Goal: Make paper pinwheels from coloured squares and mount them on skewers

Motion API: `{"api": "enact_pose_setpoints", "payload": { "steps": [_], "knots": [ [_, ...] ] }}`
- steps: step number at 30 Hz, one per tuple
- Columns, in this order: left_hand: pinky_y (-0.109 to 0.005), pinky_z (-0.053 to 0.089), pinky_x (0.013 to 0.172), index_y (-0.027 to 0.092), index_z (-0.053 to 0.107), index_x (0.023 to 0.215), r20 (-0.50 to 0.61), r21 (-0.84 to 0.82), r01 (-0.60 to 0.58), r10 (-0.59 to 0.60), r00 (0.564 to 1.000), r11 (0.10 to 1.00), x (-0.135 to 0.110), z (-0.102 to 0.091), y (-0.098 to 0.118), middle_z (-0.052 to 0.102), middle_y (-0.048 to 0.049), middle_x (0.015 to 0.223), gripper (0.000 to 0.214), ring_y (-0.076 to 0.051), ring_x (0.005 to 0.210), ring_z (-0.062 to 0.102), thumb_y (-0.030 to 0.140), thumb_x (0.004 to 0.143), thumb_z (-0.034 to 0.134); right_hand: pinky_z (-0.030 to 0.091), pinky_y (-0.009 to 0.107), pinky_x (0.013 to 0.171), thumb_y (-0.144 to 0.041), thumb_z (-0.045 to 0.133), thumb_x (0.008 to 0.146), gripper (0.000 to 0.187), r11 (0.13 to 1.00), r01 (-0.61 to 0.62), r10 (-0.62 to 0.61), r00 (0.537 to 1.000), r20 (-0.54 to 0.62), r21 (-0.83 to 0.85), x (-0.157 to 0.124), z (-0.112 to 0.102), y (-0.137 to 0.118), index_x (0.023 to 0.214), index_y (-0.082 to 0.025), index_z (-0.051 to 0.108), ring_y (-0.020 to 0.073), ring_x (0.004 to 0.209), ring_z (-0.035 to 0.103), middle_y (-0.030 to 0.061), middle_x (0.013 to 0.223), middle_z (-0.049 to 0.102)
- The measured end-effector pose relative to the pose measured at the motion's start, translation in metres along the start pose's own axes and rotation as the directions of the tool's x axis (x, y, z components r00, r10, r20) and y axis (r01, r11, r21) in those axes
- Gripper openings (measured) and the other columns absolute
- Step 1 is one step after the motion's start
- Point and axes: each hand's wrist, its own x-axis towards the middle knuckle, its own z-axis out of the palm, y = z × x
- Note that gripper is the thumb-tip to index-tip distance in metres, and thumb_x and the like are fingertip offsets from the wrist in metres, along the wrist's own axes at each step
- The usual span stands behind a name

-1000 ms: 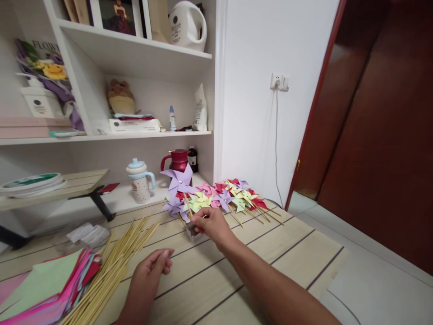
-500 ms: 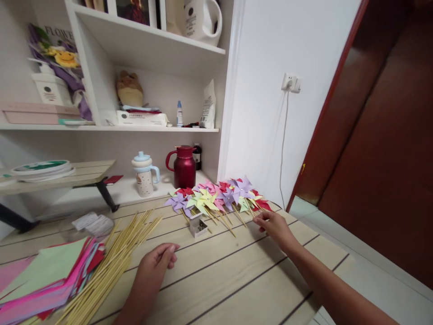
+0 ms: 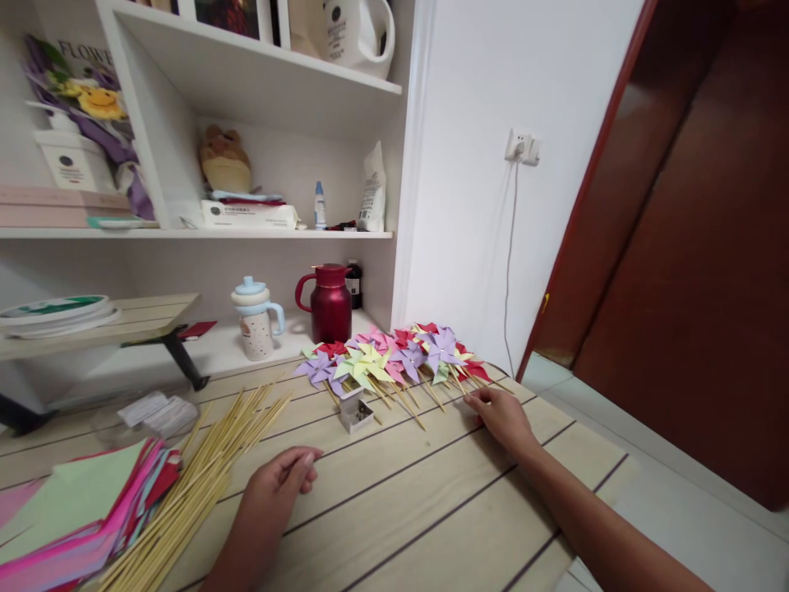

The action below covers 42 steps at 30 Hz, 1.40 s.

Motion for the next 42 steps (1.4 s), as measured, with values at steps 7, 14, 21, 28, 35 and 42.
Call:
{"api": "enact_pose_setpoints", "payload": {
  "steps": [7, 14, 21, 28, 35, 42],
  "knots": [
    [-0.032, 0.05, 0.068, 0.018, 0.076, 0.084, 0.007, 0.035, 0.0, 0.0, 1.0, 0.999, 0.0, -0.001, -0.002, 0.068, -0.0035, 0.066, 0.04, -0.022, 0.066, 0.062, 0.053, 0.07, 0.062, 0.035, 0.028, 0.058, -0.041, 0.057, 0.083, 0.024, 0.995, -0.029, 0.026, 0.999, -0.031, -0.095, -0.003, 0.001, 0.001, 0.076, -0.023, 0.073, 0.0234, 0.078, 0.065, 0.0053, 0.08, 0.075],
    [-0.033, 0.049, 0.069, 0.018, 0.075, 0.086, 0.032, 0.092, 0.001, -0.004, 0.999, 0.996, 0.0, -0.002, -0.002, 0.067, -0.0035, 0.068, 0.043, -0.022, 0.069, 0.062, 0.055, 0.073, 0.058, 0.033, 0.029, 0.057, -0.039, 0.059, 0.082, 0.02, 0.992, -0.009, 0.007, 1.0, -0.014, -0.122, -0.002, 0.003, 0.0, 0.078, -0.025, 0.074, 0.0255, 0.081, 0.064, 0.0055, 0.083, 0.075],
    [-0.034, 0.049, 0.071, 0.019, 0.075, 0.087, 0.037, 0.115, 0.011, -0.016, 0.999, 0.993, 0.001, -0.002, -0.001, 0.068, -0.0038, 0.07, 0.044, -0.023, 0.07, 0.064, 0.056, 0.072, 0.057, 0.038, 0.028, 0.063, -0.037, 0.056, 0.084, 0.024, 0.999, -0.012, 0.009, 0.998, -0.054, -0.053, 0.0, 0.003, 0.007, 0.083, -0.024, 0.075, 0.0247, 0.084, 0.066, 0.0062, 0.086, 0.075],
    [-0.034, 0.05, 0.069, 0.02, 0.076, 0.082, 0.015, 0.096, 0.018, -0.02, 1.0, 0.995, 0.0, 0.0, 0.004, 0.068, -0.0036, 0.066, 0.042, -0.024, 0.067, 0.063, 0.056, 0.067, 0.06, 0.042, 0.028, 0.058, -0.047, 0.046, 0.086, 0.039, 0.997, 0.006, 0.001, 0.996, -0.086, 0.083, 0.0, -0.004, 0.001, 0.084, -0.019, 0.073, 0.0224, 0.062, 0.066, 0.005, 0.067, 0.072],
    [-0.033, 0.051, 0.066, 0.02, 0.077, 0.08, 0.006, 0.039, 0.015, -0.016, 1.0, 0.999, 0.004, -0.002, 0.004, 0.067, -0.0033, 0.062, 0.041, -0.022, 0.064, 0.062, 0.056, 0.065, 0.062, 0.039, 0.028, 0.056, -0.044, 0.052, 0.083, 0.032, 0.996, 0.059, -0.056, 0.997, -0.048, 0.066, -0.004, -0.004, -0.01, 0.072, -0.021, 0.07, 0.0223, 0.062, 0.064, 0.0032, 0.062, 0.07],
    [-0.032, 0.051, 0.065, 0.021, 0.077, 0.077, 0.007, 0.015, 0.014, -0.014, 1.0, 1.0, 0.002, -0.002, 0.007, 0.067, -0.0021, 0.061, 0.036, -0.022, 0.062, 0.061, 0.052, 0.065, 0.063, 0.035, 0.028, 0.059, -0.037, 0.058, 0.083, 0.024, 0.989, 0.144, -0.144, 0.989, 0.019, -0.02, -0.011, 0.009, -0.035, 0.072, -0.022, 0.072, 0.0218, 0.073, 0.064, 0.0043, 0.076, 0.074]
  ]
}}
